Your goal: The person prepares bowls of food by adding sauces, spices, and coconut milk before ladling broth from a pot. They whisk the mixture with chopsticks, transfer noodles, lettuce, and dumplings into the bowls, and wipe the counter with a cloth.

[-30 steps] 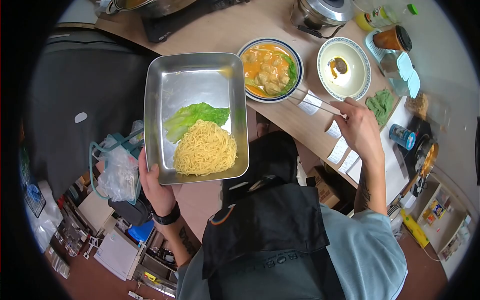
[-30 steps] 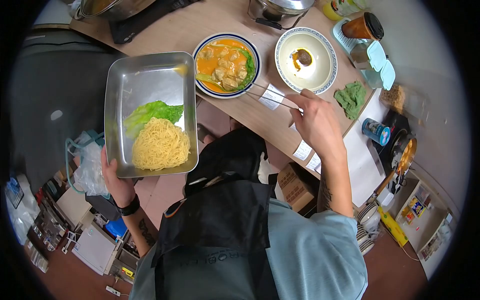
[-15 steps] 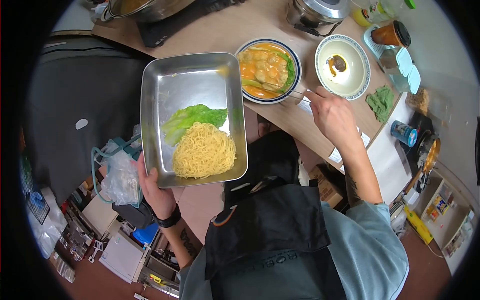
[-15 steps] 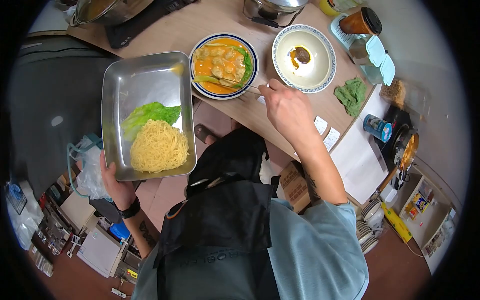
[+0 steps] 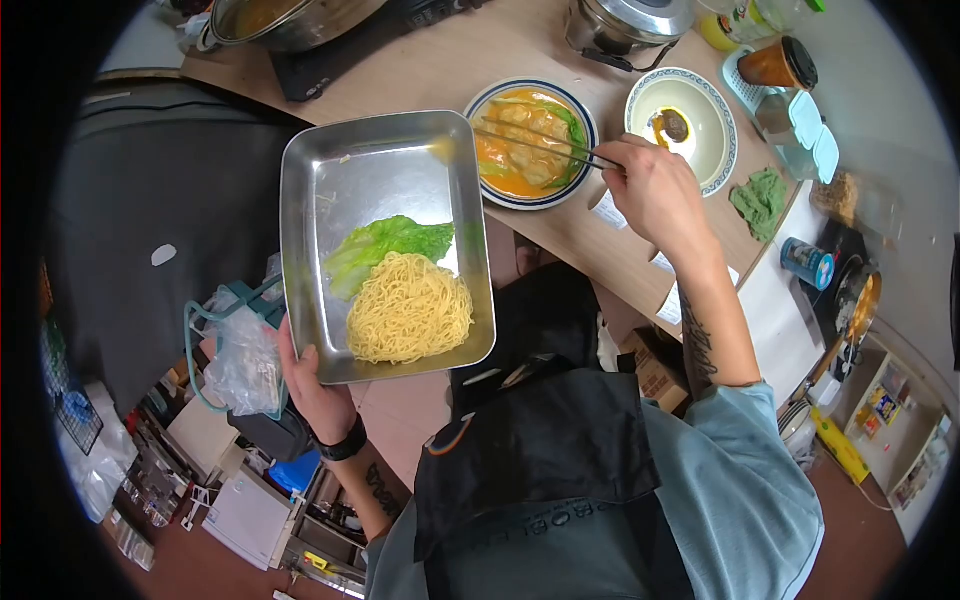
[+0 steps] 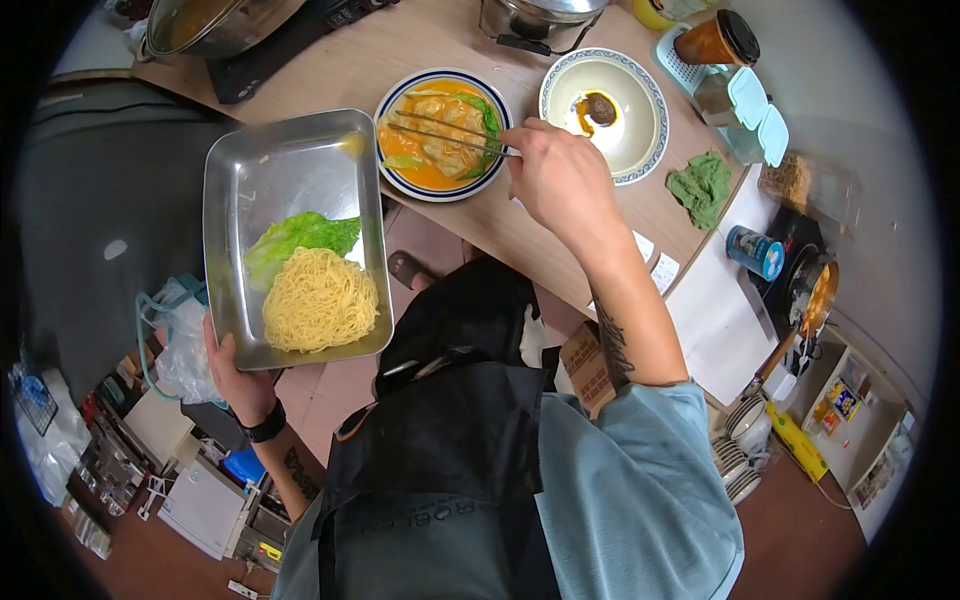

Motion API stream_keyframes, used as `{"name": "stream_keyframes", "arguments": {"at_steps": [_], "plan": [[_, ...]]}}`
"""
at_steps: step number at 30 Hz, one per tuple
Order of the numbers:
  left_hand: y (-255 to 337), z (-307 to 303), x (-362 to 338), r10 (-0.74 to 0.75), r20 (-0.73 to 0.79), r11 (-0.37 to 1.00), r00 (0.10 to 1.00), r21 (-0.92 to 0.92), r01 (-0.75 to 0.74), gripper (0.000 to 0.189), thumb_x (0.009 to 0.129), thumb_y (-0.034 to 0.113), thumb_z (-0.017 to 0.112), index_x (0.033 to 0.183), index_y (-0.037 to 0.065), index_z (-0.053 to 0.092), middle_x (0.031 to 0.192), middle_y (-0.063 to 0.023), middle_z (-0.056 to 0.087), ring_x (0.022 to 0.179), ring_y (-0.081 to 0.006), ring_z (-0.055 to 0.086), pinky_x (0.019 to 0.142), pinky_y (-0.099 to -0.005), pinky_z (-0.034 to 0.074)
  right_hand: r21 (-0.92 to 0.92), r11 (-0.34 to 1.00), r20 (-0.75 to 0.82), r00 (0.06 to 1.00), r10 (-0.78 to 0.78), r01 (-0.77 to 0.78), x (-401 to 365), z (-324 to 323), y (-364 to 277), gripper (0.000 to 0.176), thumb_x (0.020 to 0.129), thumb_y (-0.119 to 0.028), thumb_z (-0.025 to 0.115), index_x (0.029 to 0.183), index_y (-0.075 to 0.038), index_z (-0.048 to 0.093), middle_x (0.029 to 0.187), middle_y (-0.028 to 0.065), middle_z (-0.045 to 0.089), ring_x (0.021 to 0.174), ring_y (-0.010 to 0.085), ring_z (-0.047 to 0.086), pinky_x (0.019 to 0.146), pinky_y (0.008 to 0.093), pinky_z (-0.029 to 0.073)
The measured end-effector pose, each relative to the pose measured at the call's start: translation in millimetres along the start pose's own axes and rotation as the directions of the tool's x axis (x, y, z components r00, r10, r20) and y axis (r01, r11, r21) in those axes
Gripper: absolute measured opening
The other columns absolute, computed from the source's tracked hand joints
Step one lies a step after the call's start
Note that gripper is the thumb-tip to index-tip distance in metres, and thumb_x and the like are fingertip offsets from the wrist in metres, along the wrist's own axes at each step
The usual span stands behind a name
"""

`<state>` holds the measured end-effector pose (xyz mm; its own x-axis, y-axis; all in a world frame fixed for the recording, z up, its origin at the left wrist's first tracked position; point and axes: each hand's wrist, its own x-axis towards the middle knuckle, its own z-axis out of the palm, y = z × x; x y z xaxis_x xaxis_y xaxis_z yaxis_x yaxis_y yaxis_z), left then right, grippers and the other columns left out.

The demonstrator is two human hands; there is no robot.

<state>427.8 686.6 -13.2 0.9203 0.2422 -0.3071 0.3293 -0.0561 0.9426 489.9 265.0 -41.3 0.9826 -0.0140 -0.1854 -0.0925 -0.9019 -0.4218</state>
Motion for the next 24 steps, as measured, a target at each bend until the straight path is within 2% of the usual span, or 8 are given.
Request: {"name": "stream_keyframes", "arguments": {"at_steps": [1, 5, 7, 8, 10, 15, 19, 24], "plan": [[3, 2, 0, -0.047, 0.015, 0.992, 0.999, -0.116, 0.048, 0.058, 0.096, 0.02, 0.046, 0.147, -0.005, 0.037, 0.141, -0.0186, 0.051, 0.125, -0.0268, 0.057, 0.104, -0.0373, 0.046, 0.001, 1.0, 0.001, 1.0, -0.005, 0.005, 0, -4, -1, 0.025, 0.085, -0.008, 0.063, 0.107, -0.003, 0.073, 0.096, 0.0132, 0.068, 0.088, 0.0349, 0.067, 0.081, 0.045, 0.053], [3, 5, -2, -0.063, -0.012, 0.992, 0.998, -0.111, 0.061, 0.059, 0.095, 0.022, 0.047, 0.147, -0.006, 0.039, 0.14, -0.0196, 0.052, 0.124, -0.027, 0.057, 0.104, -0.0368, 0.047, -0.076, 0.996, 0.064, 0.997, -0.032, 0.037, -12, -20, 1, 0.023, 0.083, -0.008, 0.063, 0.104, -0.004, 0.073, 0.099, 0.0126, 0.069, 0.089, 0.0343, 0.067, 0.081, 0.0441, 0.053], [0, 3, -3, 0.028, -0.025, 0.986, 0.999, 0.168, -0.024, 0.061, 0.095, 0.022, 0.047, 0.148, -0.006, 0.037, 0.138, -0.0185, 0.054, 0.123, -0.0258, 0.058, 0.104, -0.0364, 0.047, -0.107, 0.992, 0.075, 0.996, -0.053, 0.06, -17, -25, -1, 0.024, 0.083, -0.007, 0.063, 0.104, -0.004, 0.073, 0.099, 0.0125, 0.069, 0.089, 0.034, 0.067, 0.082, 0.0439, 0.053], [2, 5, -3, 0.03, -0.026, 0.986, 0.999, 0.167, -0.025, 0.061, 0.095, 0.022, 0.047, 0.148, -0.006, 0.037, 0.138, -0.0185, 0.054, 0.123, -0.0258, 0.058, 0.104, -0.0364, 0.047, -0.094, 0.993, 0.044, 0.996, -0.072, 0.076, -18, -27, -4, 0.024, 0.083, -0.007, 0.062, 0.105, -0.004, 0.072, 0.096, 0.0122, 0.069, 0.087, 0.0338, 0.067, 0.08, 0.0436, 0.054], [8, 11, -3, -0.057, -0.051, 0.997, 0.997, -0.054, 0.054, 0.06, 0.096, 0.022, 0.046, 0.148, -0.006, 0.036, 0.139, -0.0178, 0.053, 0.123, -0.0247, 0.058, 0.105, -0.0363, 0.045, -0.081, 0.993, 0.011, 0.996, -0.084, 0.084, -17, -23, -9, 0.024, 0.084, -0.007, 0.061, 0.105, -0.005, 0.072, 0.094, 0.0119, 0.068, 0.084, 0.0336, 0.068, 0.077, 0.0432, 0.054], [8, 12, -1, -0.032, -0.047, 0.999, 0.998, -0.039, 0.03, 0.06, 0.096, 0.021, 0.046, 0.148, -0.006, 0.036, 0.139, -0.0172, 0.053, 0.124, -0.0237, 0.057, 0.105, -0.0355, 0.045, -0.135, 0.976, -0.098, 0.978, -0.186, 0.172, -5, 11, -1, 0.02, 0.086, -0.006, 0.056, 0.1, -0.004, 0.071, 0.087, 0.0109, 0.065, 0.074, 0.0335, 0.067, 0.066, 0.043, 0.055], [8, 12, -3, -0.045, -0.037, 0.995, 0.998, -0.086, 0.042, 0.059, 0.097, 0.021, 0.046, 0.149, -0.006, 0.036, 0.139, -0.0167, 0.053, 0.125, -0.0236, 0.056, 0.105, -0.0351, 0.045, -0.129, 0.983, -0.128, 0.981, -0.145, 0.128, -15, 11, 7, 0.018, 0.086, -0.007, 0.055, 0.097, -0.004, 0.07, 0.087, 0.0108, 0.064, 0.075, 0.0324, 0.067, 0.067, 0.0434, 0.055], [9, 13, -5, -0.013, -0.025, 0.998, 1.0, -0.06, 0.012, 0.058, 0.097, 0.022, 0.046, 0.148, -0.005, 0.037, 0.14, -0.0161, 0.052, 0.125, -0.024, 0.056, 0.106, -0.0355, 0.044, -0.097, 0.987, 0.018, 0.992, -0.123, 0.124, -37, 4, -1, 0.02, 0.087, -0.008, 0.056, 0.101, -0.005, 0.069, 0.088, 0.0112, 0.062, 0.08, 0.032, 0.067, 0.069, 0.0432, 0.055]]}}
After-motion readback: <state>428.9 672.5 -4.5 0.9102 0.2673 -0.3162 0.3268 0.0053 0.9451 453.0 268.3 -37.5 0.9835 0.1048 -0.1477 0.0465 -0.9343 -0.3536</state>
